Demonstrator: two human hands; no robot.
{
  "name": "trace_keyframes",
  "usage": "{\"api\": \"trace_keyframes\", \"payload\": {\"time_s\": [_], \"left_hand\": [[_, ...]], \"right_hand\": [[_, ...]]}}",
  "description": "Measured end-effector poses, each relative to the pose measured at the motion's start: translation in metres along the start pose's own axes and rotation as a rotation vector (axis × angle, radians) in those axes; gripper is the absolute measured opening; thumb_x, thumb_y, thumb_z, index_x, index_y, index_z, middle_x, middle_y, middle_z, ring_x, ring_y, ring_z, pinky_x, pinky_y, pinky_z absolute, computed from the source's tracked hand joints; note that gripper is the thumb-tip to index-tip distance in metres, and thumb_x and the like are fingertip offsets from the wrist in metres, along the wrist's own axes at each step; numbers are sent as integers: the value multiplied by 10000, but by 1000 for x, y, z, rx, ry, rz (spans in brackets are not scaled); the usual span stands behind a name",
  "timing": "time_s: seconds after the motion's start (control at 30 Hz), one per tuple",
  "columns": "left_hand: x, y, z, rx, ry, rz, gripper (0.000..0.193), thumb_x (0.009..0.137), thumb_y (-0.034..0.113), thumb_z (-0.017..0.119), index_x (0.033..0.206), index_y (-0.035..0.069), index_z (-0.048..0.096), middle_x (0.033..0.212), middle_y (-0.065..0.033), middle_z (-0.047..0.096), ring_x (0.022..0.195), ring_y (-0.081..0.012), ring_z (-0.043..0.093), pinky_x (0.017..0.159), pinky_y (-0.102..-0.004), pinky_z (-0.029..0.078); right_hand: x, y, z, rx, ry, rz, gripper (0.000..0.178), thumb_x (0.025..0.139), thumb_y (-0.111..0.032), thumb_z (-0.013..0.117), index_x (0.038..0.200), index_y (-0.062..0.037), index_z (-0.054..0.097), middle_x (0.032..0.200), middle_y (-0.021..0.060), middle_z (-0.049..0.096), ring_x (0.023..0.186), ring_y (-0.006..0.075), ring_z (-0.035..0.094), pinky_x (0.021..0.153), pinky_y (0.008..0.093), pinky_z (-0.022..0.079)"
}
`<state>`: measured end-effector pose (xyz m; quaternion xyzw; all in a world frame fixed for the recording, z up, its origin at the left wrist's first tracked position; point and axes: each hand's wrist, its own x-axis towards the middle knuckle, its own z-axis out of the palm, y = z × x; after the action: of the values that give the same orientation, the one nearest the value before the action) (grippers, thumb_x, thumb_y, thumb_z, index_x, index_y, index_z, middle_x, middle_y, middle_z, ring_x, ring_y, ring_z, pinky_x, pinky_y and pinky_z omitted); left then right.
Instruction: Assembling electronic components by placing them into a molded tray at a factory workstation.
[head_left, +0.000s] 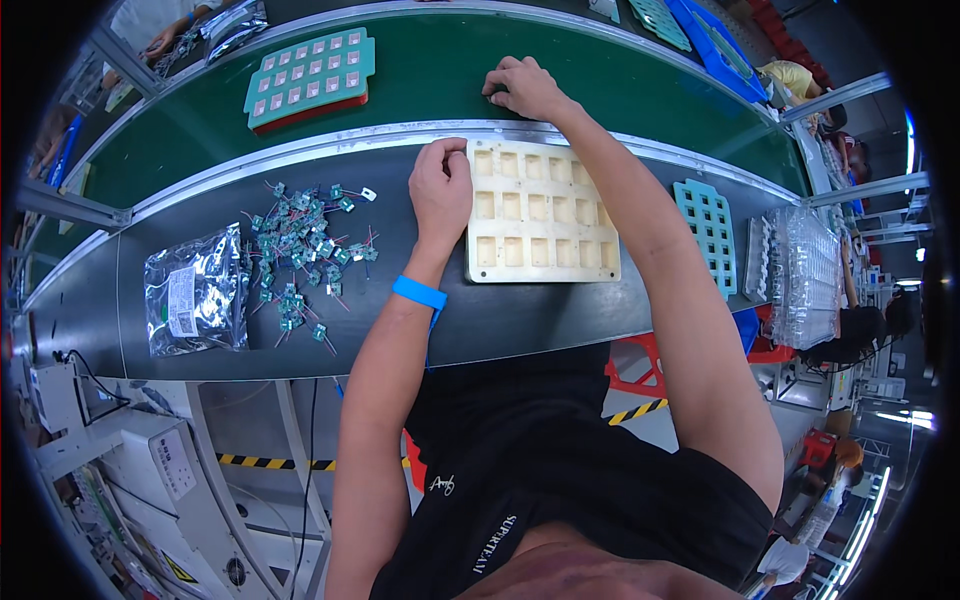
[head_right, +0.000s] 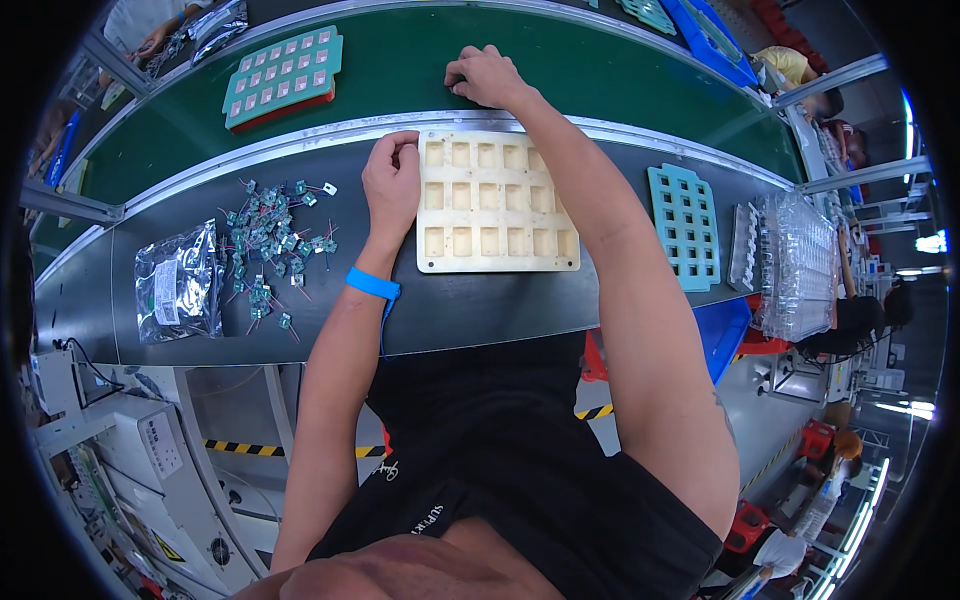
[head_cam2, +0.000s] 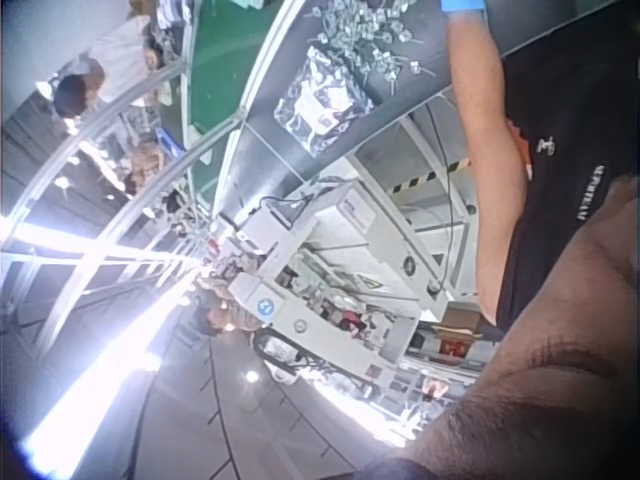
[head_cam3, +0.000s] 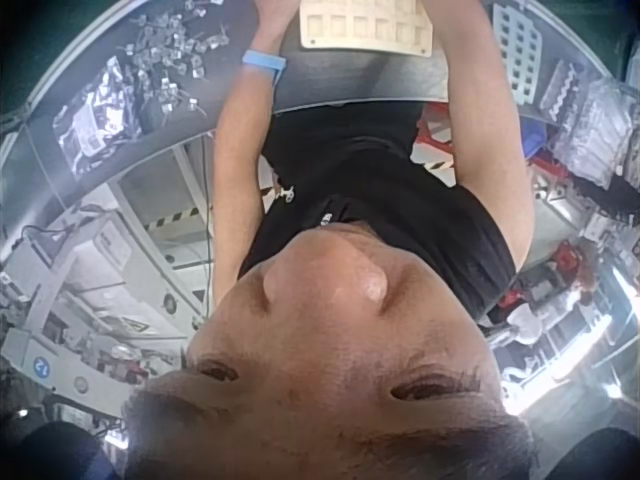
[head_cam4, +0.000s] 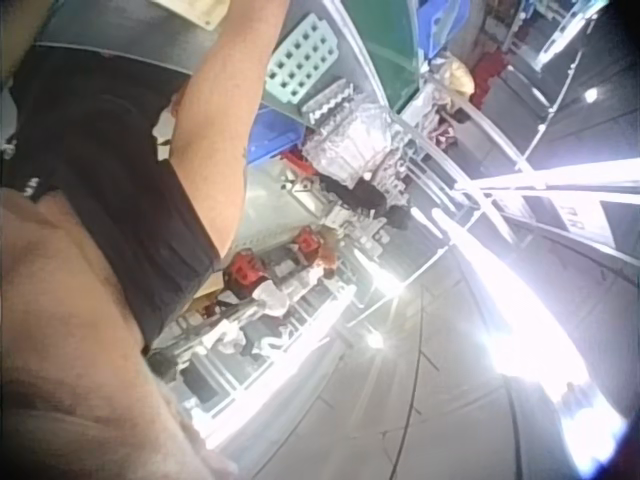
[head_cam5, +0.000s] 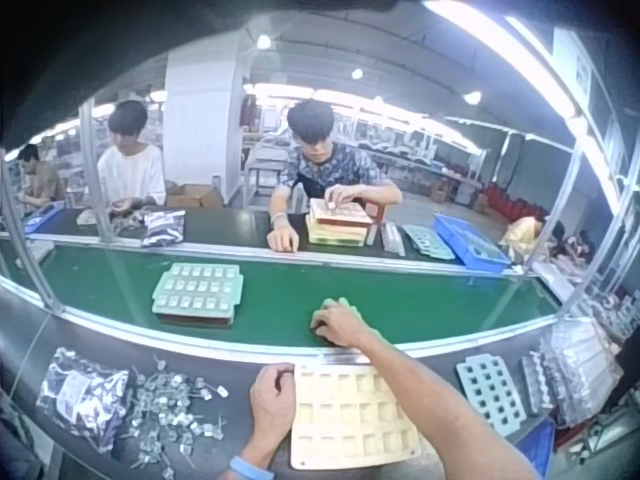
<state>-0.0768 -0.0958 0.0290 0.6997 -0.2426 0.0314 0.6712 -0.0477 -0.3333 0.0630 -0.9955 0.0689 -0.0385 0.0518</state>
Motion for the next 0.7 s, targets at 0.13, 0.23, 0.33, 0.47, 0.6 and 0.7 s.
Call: {"api": "trace_keyframes", "payload": {"time_s": [0.13,0.23,0.33,0.47,0.6,0.7], "left_hand": [[-1,1,-2,6,2,-15,159,899,38,522,964,-4,660,877,-144,654,753,-275,649,685,-367,514],[-1,2,0,1,5,3,158,898,36,521,960,-8,659,876,-145,653,750,-272,647,681,-365,511],[0,1,0,-3,-7,-16,158,897,34,519,961,-10,658,874,-145,651,746,-272,643,677,-364,508],[0,3,0,10,-4,3,157,896,31,519,959,-10,657,868,-144,648,744,-270,641,676,-363,506],[-1,3,-1,4,-3,-1,154,894,28,520,957,-8,655,866,-144,647,750,-271,642,679,-363,506],[-1,3,0,-3,-2,6,153,893,28,520,958,-6,654,866,-145,647,753,-275,643,681,-364,507]], "right_hand": [[10,-7,-8,-20,-52,-3,192,834,-249,726,1025,-251,723,1186,14,593,1143,295,530,964,470,472],[21,-14,-15,-75,-99,-28,172,818,-229,728,990,-230,731,1138,23,613,1130,284,540,948,455,486],[31,-23,-16,-166,-128,-105,145,829,-179,691,963,-194,742,1098,41,643,1101,282,562,916,428,511],[42,-31,-9,-245,-104,-205,153,836,-133,631,936,-84,736,1100,91,662,1059,299,591,892,425,531],[43,-30,1,-298,-98,-261,203,851,-162,599,930,-15,714,1110,141,656,1056,314,595,909,437,525],[41,-25,2,-239,-113,-271,227,870,-186,569,940,-14,700,1100,149,652,1053,322,590,912,428,519]]}}
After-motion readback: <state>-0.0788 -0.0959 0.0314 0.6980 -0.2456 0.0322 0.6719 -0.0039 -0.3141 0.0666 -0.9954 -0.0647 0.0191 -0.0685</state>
